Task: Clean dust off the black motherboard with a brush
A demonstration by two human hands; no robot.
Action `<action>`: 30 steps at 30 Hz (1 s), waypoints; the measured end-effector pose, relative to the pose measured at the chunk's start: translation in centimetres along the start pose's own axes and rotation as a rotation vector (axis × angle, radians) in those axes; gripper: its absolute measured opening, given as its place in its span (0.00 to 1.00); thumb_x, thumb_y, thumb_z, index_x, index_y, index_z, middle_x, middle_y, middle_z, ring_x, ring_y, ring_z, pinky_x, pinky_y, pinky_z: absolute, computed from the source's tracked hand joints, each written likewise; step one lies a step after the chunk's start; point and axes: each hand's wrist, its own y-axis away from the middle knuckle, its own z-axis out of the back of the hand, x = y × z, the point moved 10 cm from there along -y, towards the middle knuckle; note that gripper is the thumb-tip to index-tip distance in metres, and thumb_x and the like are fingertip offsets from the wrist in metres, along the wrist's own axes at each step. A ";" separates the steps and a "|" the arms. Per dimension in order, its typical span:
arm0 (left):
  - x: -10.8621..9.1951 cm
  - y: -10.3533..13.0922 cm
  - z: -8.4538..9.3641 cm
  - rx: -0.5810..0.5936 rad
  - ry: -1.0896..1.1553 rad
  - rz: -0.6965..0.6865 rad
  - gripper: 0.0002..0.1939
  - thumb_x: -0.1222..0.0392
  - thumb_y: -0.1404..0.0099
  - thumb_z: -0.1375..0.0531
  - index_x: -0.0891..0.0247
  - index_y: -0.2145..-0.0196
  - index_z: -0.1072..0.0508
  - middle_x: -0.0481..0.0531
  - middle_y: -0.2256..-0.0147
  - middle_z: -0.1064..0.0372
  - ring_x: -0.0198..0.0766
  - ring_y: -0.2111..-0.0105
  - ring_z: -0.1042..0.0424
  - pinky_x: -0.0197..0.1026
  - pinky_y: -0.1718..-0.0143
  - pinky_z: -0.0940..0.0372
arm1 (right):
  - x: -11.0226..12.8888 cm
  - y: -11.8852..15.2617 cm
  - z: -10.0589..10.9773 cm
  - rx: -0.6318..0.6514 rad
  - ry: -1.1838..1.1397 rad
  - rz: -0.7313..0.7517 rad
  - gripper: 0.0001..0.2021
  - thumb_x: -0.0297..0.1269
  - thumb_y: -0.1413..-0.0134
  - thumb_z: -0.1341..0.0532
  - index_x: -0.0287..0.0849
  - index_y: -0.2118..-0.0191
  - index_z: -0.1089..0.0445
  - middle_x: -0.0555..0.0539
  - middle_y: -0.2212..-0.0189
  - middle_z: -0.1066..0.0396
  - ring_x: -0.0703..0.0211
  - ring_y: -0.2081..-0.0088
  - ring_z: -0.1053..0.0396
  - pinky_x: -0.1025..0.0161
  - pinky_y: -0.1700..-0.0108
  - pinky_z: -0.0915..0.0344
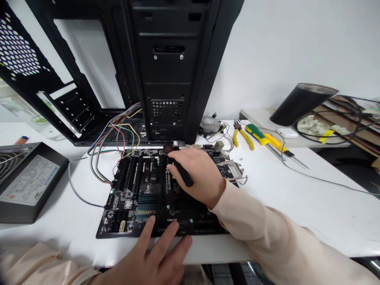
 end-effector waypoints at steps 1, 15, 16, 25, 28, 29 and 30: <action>-0.1 0.0 -0.1 0.006 0.000 -0.005 0.12 0.54 0.30 0.46 0.52 0.54 0.25 0.47 0.45 0.35 0.45 0.52 0.33 0.47 0.57 0.33 | 0.0 0.0 -0.1 0.012 0.003 0.004 0.12 0.37 0.38 0.47 0.37 0.56 0.31 0.40 0.61 0.24 0.50 0.60 0.26 0.51 0.56 0.31; 0.3 -0.2 0.3 -0.004 0.012 0.009 0.11 0.54 0.30 0.46 0.52 0.56 0.24 0.45 0.47 0.33 0.44 0.52 0.33 0.47 0.57 0.34 | 0.3 0.0 -0.3 0.043 -0.032 0.011 0.12 0.36 0.38 0.48 0.38 0.54 0.31 0.41 0.58 0.24 0.52 0.58 0.27 0.53 0.54 0.30; 0.3 -0.2 0.3 0.005 0.013 0.004 0.11 0.54 0.30 0.46 0.52 0.56 0.24 0.45 0.46 0.33 0.44 0.52 0.33 0.47 0.57 0.34 | 0.0 0.0 -0.2 0.033 -0.008 -0.007 0.12 0.36 0.38 0.47 0.37 0.54 0.31 0.40 0.59 0.24 0.51 0.58 0.27 0.52 0.54 0.30; 0.3 -0.2 0.3 -0.004 0.011 0.008 0.11 0.54 0.30 0.47 0.49 0.56 0.24 0.41 0.48 0.31 0.44 0.53 0.33 0.47 0.60 0.33 | 2.7 0.0 -0.6 0.107 -0.091 0.123 0.14 0.35 0.37 0.49 0.36 0.52 0.33 0.40 0.56 0.27 0.52 0.55 0.29 0.53 0.53 0.31; 0.5 -0.3 0.5 -0.009 0.002 0.005 0.11 0.54 0.30 0.46 0.49 0.56 0.24 0.41 0.49 0.31 0.43 0.53 0.33 0.46 0.61 0.33 | 2.3 0.1 -1.2 0.146 -0.070 0.100 0.14 0.36 0.37 0.48 0.37 0.52 0.32 0.40 0.56 0.26 0.52 0.56 0.28 0.52 0.53 0.31; 0.5 -0.4 0.5 -0.002 0.003 -0.001 0.11 0.54 0.30 0.46 0.49 0.56 0.24 0.41 0.49 0.31 0.43 0.53 0.33 0.46 0.61 0.33 | 1.9 0.1 -1.2 0.143 -0.058 0.081 0.14 0.36 0.37 0.48 0.37 0.52 0.32 0.40 0.57 0.26 0.51 0.56 0.28 0.52 0.53 0.31; 0.5 -0.4 0.5 0.005 0.005 -0.006 0.11 0.54 0.30 0.46 0.49 0.56 0.24 0.41 0.49 0.31 0.43 0.53 0.33 0.46 0.61 0.33 | 1.5 0.1 -1.1 0.131 -0.046 0.064 0.13 0.36 0.37 0.49 0.37 0.53 0.32 0.40 0.57 0.25 0.51 0.56 0.28 0.52 0.54 0.31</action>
